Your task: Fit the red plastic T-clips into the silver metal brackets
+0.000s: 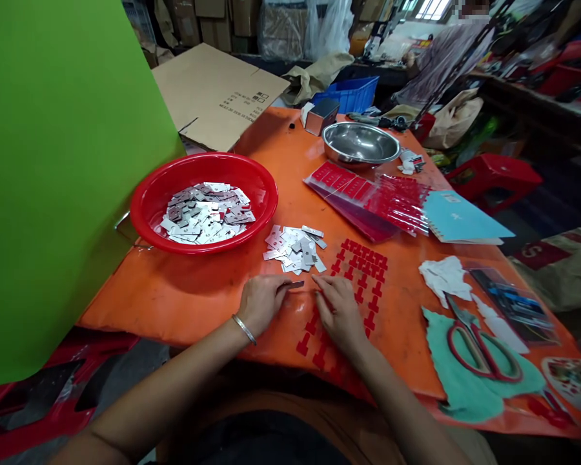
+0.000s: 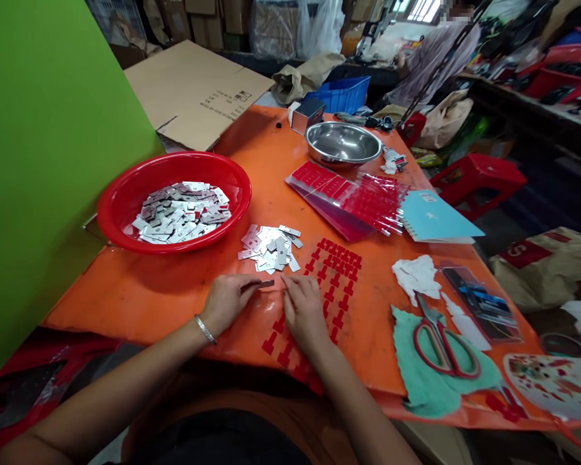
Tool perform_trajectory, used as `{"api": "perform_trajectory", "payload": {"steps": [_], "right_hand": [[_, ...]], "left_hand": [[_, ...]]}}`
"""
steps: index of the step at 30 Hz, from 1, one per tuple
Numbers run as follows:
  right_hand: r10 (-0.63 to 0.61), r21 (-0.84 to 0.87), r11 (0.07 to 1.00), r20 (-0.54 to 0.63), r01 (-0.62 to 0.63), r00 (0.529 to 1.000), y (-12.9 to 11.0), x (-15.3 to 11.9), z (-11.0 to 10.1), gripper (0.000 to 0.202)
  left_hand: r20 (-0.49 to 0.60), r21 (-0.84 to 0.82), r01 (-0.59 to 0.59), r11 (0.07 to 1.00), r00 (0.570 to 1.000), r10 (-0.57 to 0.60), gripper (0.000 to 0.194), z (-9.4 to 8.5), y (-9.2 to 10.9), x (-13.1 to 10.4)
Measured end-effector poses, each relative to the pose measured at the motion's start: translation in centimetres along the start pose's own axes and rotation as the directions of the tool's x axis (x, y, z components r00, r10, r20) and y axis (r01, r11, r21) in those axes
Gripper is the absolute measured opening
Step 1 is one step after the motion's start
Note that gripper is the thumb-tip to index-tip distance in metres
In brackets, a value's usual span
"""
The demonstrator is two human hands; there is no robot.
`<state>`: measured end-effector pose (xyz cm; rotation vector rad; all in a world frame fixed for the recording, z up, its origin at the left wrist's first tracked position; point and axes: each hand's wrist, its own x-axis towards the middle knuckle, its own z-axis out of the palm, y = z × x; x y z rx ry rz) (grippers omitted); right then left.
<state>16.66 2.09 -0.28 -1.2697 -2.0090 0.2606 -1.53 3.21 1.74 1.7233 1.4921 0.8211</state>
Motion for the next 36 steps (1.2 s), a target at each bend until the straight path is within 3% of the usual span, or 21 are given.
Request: {"api": "perform_trajectory", "payload": {"steps": [3,6,12,19,21,23,24,27,29,31,34,36], "right_hand": [[-0.027,-0.072,0.997,0.101,0.034,0.995,0.1,-0.2,0.6,0.036],[-0.053,-0.131,0.989,0.166,0.076,0.985,-0.3,-0.1,0.9,0.032],[-0.111,-0.19,0.97,0.201,0.15,0.973,-0.2,-0.2,0.9,0.031],[-0.086,-0.18,0.978,0.104,0.104,0.991,-0.5,0.2,1.3,0.019],[-0.124,-0.14,0.981,0.056,0.131,0.991,-0.8,0.4,0.9,0.02],[-0.191,-0.096,0.977,0.004,0.191,0.982,-1.0,0.4,0.1,0.017],[-0.225,-0.074,0.972,-0.015,0.223,0.974,-1.1,0.4,-0.3,0.016],[-0.248,0.003,0.969,-0.036,0.248,0.968,-0.6,0.4,-1.5,0.02],[-0.137,0.054,0.989,-0.052,0.139,0.989,0.8,0.7,-2.2,0.023],[0.08,0.067,0.995,-0.087,-0.074,0.993,3.1,1.3,-2.9,0.019],[0.403,-0.042,0.909,-0.156,-0.414,0.902,7.1,2.7,-4.1,0.012],[0.522,-0.166,0.826,-0.135,-0.538,0.842,9.3,3.8,-4.8,0.013]], "left_hand": [[-0.005,0.269,-0.112,0.957,0.993,0.118,0.019,0.2,-0.2,-0.5],[0.017,0.386,-0.172,0.907,0.984,0.179,0.022,0.5,-0.6,-0.7],[0.022,0.396,-0.232,0.888,0.97,0.243,0.023,0.9,-1.6,-0.6],[0.064,0.325,-0.245,0.913,0.969,0.237,0.021,0.3,-1.5,-0.7],[0.094,0.194,-0.178,0.965,0.982,0.162,0.02,-0.2,-0.9,-0.4],[0.181,-0.019,-0.011,1.0,0.983,0.014,0.027,-0.8,-0.1,0.0],[0.276,-0.133,0.094,0.987,0.959,-0.055,0.031,-1.0,0.2,0.3],[0.563,-0.354,0.366,0.861,0.818,-0.116,0.033,-1.0,1.2,1.3],[0.596,-0.406,0.445,0.798,0.791,-0.137,0.032,-0.3,1.7,2.0],[0.547,-0.454,0.453,0.767,0.821,-0.16,0.032,0.9,2.0,2.6],[0.528,-0.519,0.462,0.719,0.835,-0.156,0.034,3.3,2.1,2.8],[0.548,-0.536,0.496,0.683,0.82,-0.166,0.037,4.7,2.1,2.4]]}}
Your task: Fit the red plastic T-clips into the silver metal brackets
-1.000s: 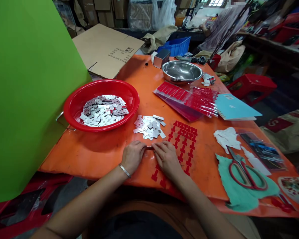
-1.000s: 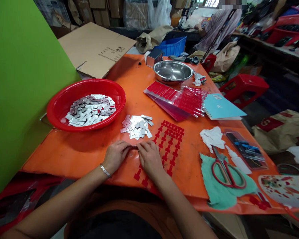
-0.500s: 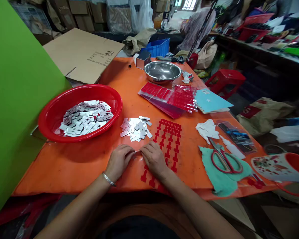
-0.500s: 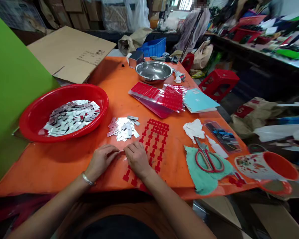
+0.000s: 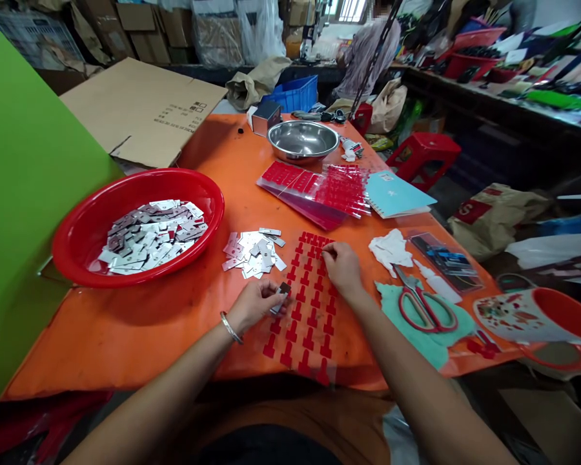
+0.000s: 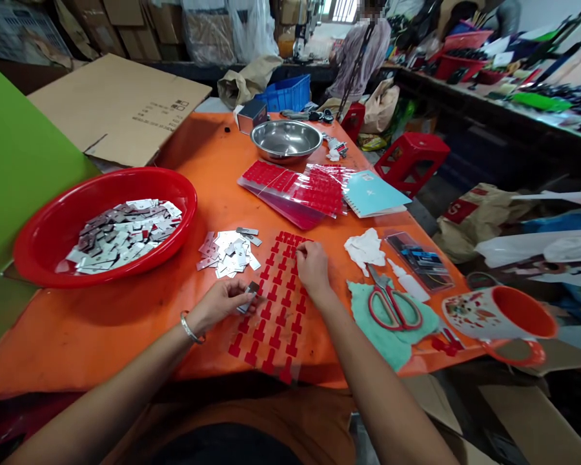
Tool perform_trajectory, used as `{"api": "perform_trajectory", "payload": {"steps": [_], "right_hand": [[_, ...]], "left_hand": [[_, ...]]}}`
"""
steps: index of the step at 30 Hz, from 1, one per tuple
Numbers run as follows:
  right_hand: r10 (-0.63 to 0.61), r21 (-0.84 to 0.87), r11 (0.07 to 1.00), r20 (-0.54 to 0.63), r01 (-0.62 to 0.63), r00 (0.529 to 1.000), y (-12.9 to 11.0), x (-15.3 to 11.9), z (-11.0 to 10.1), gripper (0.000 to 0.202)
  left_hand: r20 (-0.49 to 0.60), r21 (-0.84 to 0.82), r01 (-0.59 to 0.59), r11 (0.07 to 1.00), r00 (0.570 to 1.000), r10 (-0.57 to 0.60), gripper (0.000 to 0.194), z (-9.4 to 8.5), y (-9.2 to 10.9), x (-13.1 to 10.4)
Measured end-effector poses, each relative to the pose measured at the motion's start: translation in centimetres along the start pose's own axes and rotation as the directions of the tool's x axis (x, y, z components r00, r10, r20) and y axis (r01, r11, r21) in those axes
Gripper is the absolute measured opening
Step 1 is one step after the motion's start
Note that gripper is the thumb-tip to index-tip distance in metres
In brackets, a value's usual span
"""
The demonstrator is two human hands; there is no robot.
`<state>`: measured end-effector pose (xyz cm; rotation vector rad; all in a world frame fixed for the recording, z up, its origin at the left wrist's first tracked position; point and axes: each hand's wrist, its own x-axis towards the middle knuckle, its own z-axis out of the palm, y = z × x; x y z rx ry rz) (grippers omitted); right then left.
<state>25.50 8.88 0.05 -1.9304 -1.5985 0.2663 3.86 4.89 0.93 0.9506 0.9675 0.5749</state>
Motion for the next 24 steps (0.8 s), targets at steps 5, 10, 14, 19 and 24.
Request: {"api": "perform_trajectory", "payload": {"steps": [5,10,14,19,24], "right_hand": [[0.052,-0.069,0.997,0.124,-0.043,0.991,1.1,2.6,0.3,0.009],[0.086,-0.096,0.993,0.222,-0.066,0.971,1.2,3.5,0.7,0.009],[0.106,-0.15,0.986,0.234,-0.072,0.966,1.0,3.9,0.7,0.011],[0.062,-0.188,0.982,0.152,-0.033,0.986,0.3,2.6,0.6,0.013],[-0.003,-0.17,0.985,0.086,0.018,0.996,0.2,1.4,1.0,0.018]], "left_hand": [[-0.02,-0.024,0.048,0.999,0.999,-0.049,0.04,1.3,-1.6,-0.3],[0.012,-0.032,0.06,0.998,0.998,-0.059,0.033,1.3,-0.2,0.1],[-0.067,-0.018,-0.037,0.999,0.997,0.035,0.015,2.0,2.0,2.4],[-0.182,-0.029,-0.082,0.996,0.98,0.075,0.005,3.7,3.8,7.2],[-0.25,-0.033,-0.053,0.998,0.967,0.043,0.009,4.7,3.9,10.8]]}}
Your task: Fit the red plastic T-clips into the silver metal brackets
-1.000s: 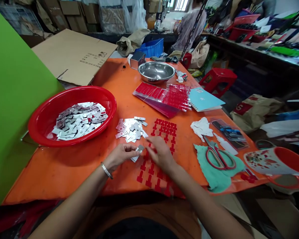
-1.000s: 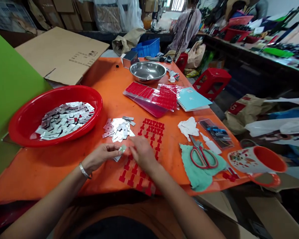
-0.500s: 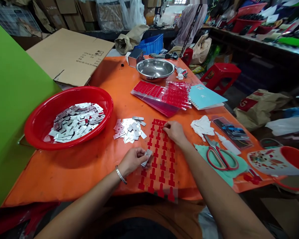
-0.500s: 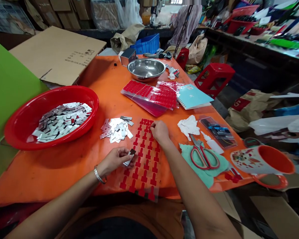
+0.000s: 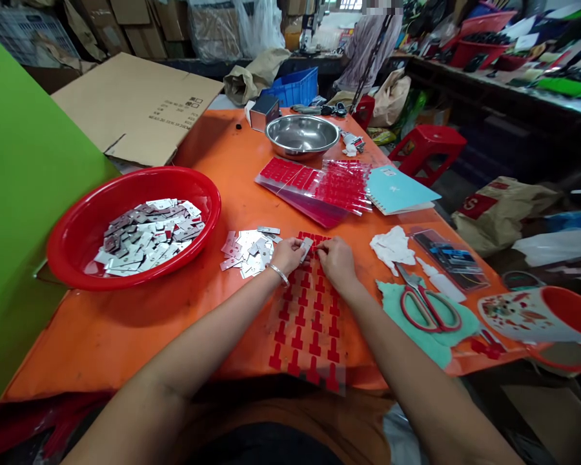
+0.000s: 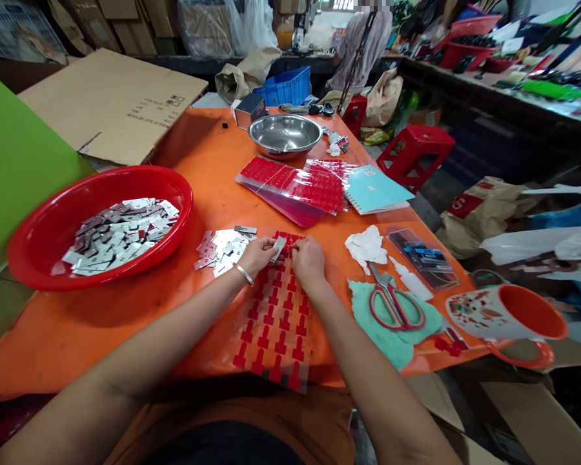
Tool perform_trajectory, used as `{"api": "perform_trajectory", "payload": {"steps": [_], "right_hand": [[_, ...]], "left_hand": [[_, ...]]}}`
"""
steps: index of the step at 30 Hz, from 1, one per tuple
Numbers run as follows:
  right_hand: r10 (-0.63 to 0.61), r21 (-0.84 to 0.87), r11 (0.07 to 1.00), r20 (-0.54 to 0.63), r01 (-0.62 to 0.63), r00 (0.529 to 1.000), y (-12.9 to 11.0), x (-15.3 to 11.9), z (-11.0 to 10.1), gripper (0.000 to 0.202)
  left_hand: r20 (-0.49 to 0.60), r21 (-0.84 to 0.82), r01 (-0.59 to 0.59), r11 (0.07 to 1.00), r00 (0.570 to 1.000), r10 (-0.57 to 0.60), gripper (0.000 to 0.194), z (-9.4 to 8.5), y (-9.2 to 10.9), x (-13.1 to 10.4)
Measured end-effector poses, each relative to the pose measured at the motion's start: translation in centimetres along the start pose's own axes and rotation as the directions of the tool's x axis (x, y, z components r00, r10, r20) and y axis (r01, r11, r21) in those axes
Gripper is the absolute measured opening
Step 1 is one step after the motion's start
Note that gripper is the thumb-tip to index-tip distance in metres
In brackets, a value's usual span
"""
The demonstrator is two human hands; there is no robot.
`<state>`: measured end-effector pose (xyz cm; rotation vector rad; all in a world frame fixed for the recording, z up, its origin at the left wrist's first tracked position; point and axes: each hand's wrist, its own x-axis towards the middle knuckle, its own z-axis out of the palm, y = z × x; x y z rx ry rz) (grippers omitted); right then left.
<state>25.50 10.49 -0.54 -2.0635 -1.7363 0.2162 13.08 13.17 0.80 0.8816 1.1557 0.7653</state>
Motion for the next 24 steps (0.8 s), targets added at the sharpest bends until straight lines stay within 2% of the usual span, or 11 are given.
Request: {"api": "perform_trajectory", "payload": {"steps": [4,7,11,13,15,17,20,24], "right_hand": [[-0.035,0.06,0.997,-0.062,0.039,0.997,0.4,-0.2,0.3,0.013],[-0.008,0.246,0.969,-0.11,0.035,0.994,1.0,-0.3,0.0,0.007],[0.173,0.572,0.814,-0.077,-0.099,0.982,1.8,-0.6,-0.9,0.005],[0.252,0.674,0.724,-0.055,-0.151,0.966,1.7,-1.0,-1.5,0.008],[0.272,0.727,0.668,-0.039,-0.16,0.961,1.1,-1.8,-2.0,0.014],[0.256,0.767,0.623,-0.017,-0.151,0.967,0.1,-3.0,-2.6,0.019],[0.223,0.822,0.548,0.038,-0.157,0.974,-1.8,-5.3,-3.1,0.02],[0.153,0.851,0.492,0.125,-0.185,0.98,-4.2,-8.5,-2.7,0.021]], "left_hand": [[-0.04,0.021,0.026,0.999,0.999,-0.025,0.008,0.3,-0.3,0.7],[-0.054,0.026,0.036,0.999,0.998,-0.034,0.008,0.4,-0.3,0.6],[-0.053,0.018,0.029,0.999,0.998,-0.028,0.009,0.4,-0.3,0.6],[-0.042,0.011,0.017,1.0,0.999,-0.017,0.01,0.4,0.0,0.6],[-0.027,0.001,-0.009,1.0,1.0,0.009,0.009,0.2,0.3,0.2],[-0.01,-0.014,-0.048,0.999,0.999,0.047,0.008,-0.2,0.7,-0.9],[0.075,-0.063,-0.074,0.995,0.994,0.079,0.014,-1.8,0.7,-4.0],[0.145,-0.146,0.032,0.989,0.989,-0.011,0.025,-4.5,-0.7,-9.1]]}}
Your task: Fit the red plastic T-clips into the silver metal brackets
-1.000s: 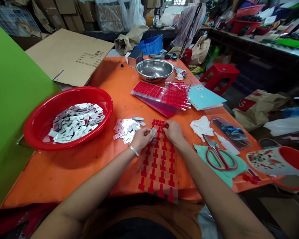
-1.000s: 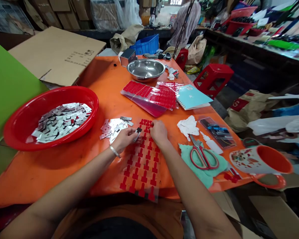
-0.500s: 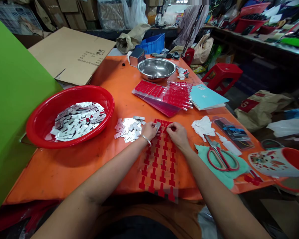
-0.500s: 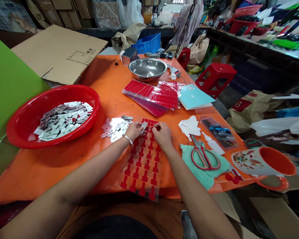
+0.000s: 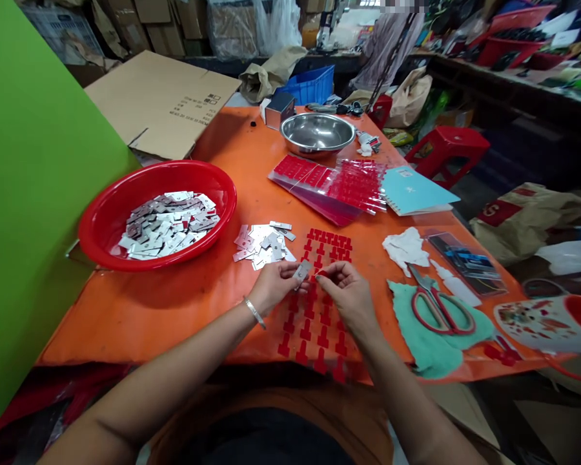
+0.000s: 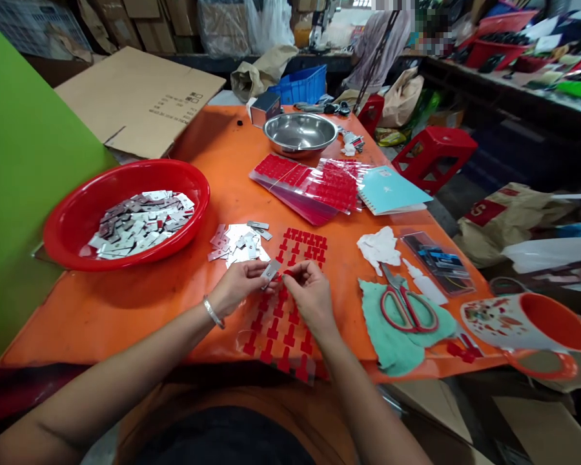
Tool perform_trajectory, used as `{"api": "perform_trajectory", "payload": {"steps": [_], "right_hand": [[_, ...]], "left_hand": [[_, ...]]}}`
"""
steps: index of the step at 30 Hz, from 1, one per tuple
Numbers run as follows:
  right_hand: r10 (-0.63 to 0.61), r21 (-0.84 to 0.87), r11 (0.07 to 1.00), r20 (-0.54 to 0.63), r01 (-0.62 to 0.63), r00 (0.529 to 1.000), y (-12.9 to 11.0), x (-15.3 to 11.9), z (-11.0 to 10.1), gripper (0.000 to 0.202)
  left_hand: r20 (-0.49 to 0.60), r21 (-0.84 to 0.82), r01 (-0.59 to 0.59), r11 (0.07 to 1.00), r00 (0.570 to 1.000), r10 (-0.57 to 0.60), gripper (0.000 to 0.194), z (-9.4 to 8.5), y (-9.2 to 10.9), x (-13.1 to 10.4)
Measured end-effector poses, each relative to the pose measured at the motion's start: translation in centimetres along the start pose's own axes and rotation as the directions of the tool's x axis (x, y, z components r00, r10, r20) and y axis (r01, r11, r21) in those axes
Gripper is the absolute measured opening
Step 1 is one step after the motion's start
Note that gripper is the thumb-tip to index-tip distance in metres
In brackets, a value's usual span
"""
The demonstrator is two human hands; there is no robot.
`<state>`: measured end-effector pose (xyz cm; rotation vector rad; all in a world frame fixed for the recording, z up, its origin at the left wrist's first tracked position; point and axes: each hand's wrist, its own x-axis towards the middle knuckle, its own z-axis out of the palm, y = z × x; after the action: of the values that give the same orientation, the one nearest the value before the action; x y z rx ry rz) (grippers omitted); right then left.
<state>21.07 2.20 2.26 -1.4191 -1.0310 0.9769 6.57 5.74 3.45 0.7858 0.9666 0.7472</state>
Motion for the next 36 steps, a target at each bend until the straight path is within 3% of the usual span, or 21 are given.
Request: {"api": "perform_trajectory", "payload": {"steps": [3,7,13,36], "right_hand": [[0.024,0.033,0.999,0.043,-0.025,0.999,0.6,-2.2,1.7,0.021],[0.08,0.083,0.993,0.078,-0.086,0.994,1.3,-4.2,3.3,0.023],[0.136,0.128,0.981,0.095,-0.147,0.986,1.4,-5.1,3.9,0.028],[0.112,0.08,0.99,0.081,-0.119,0.99,1.0,-5.2,3.8,0.031]], "left_hand": [[-0.016,-0.043,0.09,0.995,0.996,-0.091,0.03,-1.3,-1.3,-2.8],[-0.049,-0.097,0.115,0.989,0.992,-0.12,0.031,-2.0,-2.7,-4.3],[-0.062,-0.134,0.069,0.989,0.995,-0.078,0.035,-2.0,-3.2,-4.5],[-0.037,-0.124,0.059,0.99,0.997,-0.064,0.032,-1.5,-2.8,-4.7]]}}
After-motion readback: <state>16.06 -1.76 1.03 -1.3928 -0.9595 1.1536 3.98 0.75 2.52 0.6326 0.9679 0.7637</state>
